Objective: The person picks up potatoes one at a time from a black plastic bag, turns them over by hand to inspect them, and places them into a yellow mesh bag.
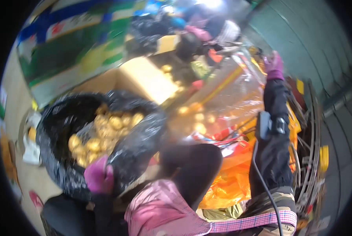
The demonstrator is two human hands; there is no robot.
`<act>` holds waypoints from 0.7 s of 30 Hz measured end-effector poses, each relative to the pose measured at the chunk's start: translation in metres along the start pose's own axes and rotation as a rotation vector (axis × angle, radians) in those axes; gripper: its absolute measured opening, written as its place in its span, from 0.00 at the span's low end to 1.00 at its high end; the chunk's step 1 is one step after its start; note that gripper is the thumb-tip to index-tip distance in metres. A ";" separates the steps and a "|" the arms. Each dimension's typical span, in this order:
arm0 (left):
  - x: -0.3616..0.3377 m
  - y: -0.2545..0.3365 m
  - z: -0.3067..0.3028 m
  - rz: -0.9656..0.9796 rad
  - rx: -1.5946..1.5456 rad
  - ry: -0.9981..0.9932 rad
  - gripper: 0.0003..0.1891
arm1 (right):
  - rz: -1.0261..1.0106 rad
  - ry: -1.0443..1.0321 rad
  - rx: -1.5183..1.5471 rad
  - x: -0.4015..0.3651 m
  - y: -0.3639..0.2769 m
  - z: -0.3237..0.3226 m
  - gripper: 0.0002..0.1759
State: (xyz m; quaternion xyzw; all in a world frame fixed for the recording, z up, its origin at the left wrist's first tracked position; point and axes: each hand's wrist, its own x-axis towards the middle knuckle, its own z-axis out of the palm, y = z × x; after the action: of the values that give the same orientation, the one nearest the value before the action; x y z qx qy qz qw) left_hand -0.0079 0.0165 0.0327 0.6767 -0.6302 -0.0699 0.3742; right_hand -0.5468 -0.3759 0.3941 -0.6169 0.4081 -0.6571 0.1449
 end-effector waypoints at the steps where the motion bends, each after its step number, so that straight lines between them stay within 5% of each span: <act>1: -0.003 -0.002 0.008 0.034 0.035 0.120 0.17 | 0.072 -0.038 0.097 -0.027 -0.010 0.051 0.25; 3: -0.006 0.001 0.007 0.031 0.077 0.215 0.18 | 0.125 -0.262 0.100 -0.118 -0.062 0.164 0.19; 5: 0.000 0.007 0.000 -0.045 0.042 0.172 0.19 | -0.041 -0.950 -0.275 -0.198 -0.087 0.245 0.20; 6: 0.004 0.007 -0.001 -0.082 0.011 0.148 0.19 | 0.028 -1.259 0.020 -0.235 -0.062 0.284 0.22; 7: 0.006 0.004 -0.002 -0.099 0.002 0.114 0.18 | -0.010 -1.513 -0.069 -0.271 -0.036 0.315 0.23; 8: 0.009 0.000 -0.002 -0.114 -0.013 0.080 0.17 | 0.186 -1.700 -0.127 -0.318 -0.046 0.349 0.25; 11: 0.008 -0.004 0.003 -0.202 0.007 0.012 0.15 | -0.101 -2.294 -0.318 -0.415 0.048 0.434 0.34; 14: 0.008 -0.006 0.001 -0.249 0.009 -0.013 0.14 | -0.311 -2.611 -0.551 -0.479 0.125 0.467 0.36; 18: 0.004 -0.012 0.006 -0.246 -0.003 -0.014 0.16 | -0.560 -2.680 -0.783 -0.517 0.162 0.454 0.40; 19: 0.004 -0.011 0.007 -0.254 -0.008 -0.023 0.16 | -0.384 -2.646 -1.066 -0.514 0.130 0.460 0.41; 21: 0.002 -0.012 0.005 -0.253 -0.013 -0.042 0.16 | -0.346 -2.809 -0.818 -0.515 0.154 0.464 0.39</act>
State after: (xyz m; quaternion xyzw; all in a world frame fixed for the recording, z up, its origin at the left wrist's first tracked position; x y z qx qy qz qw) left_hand -0.0009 0.0111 0.0226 0.7467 -0.5470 -0.1347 0.3536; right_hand -0.0625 -0.2806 -0.1166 -0.7716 0.0119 0.6170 0.1540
